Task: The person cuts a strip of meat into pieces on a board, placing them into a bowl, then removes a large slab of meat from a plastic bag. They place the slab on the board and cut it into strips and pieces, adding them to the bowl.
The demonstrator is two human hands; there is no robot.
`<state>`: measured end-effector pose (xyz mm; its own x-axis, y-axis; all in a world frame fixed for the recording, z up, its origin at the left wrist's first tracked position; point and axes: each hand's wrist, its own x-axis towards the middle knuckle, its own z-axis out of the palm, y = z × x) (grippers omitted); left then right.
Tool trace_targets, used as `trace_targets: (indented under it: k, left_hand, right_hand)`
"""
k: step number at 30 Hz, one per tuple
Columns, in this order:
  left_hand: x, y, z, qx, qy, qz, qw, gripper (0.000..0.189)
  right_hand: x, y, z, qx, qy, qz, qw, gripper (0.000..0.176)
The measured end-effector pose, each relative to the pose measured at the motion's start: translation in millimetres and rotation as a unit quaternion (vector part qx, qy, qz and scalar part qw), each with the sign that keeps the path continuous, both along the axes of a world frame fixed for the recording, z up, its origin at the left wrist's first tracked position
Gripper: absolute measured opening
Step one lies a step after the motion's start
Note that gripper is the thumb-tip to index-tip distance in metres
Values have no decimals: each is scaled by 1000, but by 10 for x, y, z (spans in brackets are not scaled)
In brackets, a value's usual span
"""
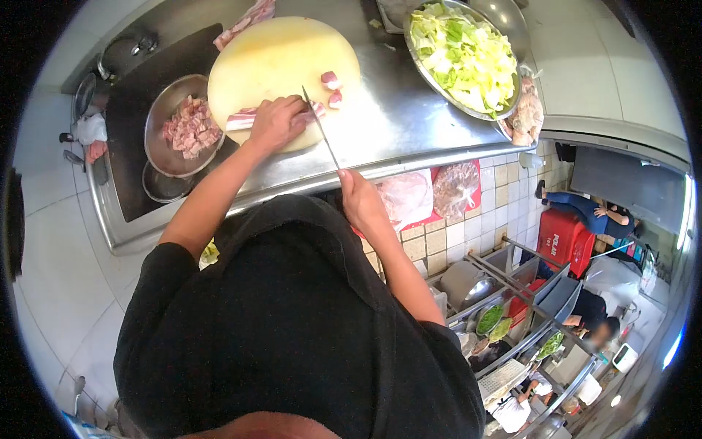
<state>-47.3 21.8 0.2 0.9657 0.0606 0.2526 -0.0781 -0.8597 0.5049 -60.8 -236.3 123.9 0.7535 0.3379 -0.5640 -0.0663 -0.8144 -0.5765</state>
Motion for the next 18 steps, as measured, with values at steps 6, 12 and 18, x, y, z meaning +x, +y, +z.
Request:
trace_targets:
  k: [6,12,18]
  left_hand:
    - [66,-20,-53,-4,47,7,999,28]
    - [29,-2,-139,21,-31,36,999,28]
    - [-128,242,-106,-68,-35,-16,997,37]
  right_hand:
    - [475,656,-553,14,-108,75,991,55]
    - [289,142,-570,15,-83,52,995,63]
    - [373,13,-85,41,86,-59,994,62]
